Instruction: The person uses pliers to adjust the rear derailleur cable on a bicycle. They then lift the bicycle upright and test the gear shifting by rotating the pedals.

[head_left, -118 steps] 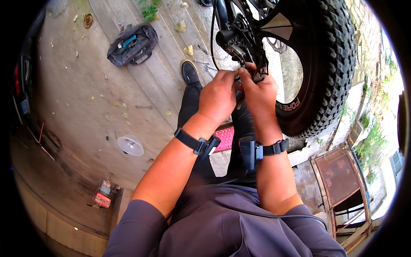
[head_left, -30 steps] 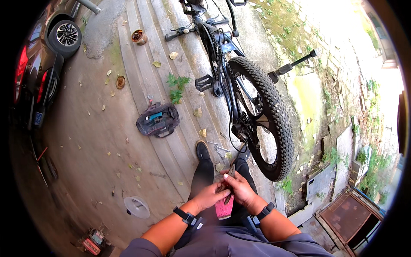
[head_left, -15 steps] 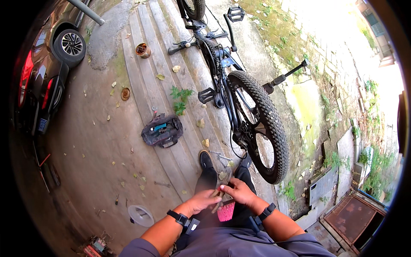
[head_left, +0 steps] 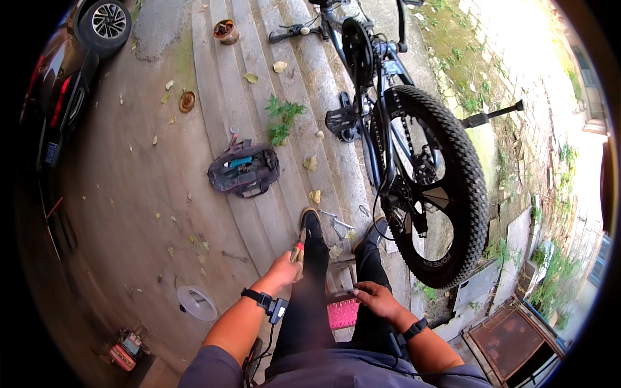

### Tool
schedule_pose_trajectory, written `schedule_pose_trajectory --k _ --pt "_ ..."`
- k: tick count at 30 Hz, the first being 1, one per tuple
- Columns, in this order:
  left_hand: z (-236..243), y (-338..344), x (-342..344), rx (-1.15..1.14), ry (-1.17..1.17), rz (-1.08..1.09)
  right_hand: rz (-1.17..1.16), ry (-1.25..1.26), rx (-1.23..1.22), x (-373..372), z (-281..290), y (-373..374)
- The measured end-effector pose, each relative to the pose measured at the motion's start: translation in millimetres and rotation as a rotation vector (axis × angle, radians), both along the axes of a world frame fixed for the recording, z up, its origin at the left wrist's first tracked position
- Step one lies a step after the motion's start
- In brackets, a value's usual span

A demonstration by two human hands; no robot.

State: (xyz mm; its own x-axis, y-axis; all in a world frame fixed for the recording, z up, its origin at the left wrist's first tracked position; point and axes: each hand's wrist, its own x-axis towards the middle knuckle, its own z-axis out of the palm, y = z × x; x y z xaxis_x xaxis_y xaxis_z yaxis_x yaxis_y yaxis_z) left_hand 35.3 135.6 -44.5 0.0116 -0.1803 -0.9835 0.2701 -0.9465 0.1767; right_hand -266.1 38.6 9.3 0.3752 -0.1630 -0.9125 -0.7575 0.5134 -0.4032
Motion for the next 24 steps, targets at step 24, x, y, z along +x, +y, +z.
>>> schedule_pose_trajectory --k 24 --pt "-255.4 37.4 74.2 0.087 -0.361 -0.181 -0.254 0.129 0.33 19.5 -78.9 0.3"
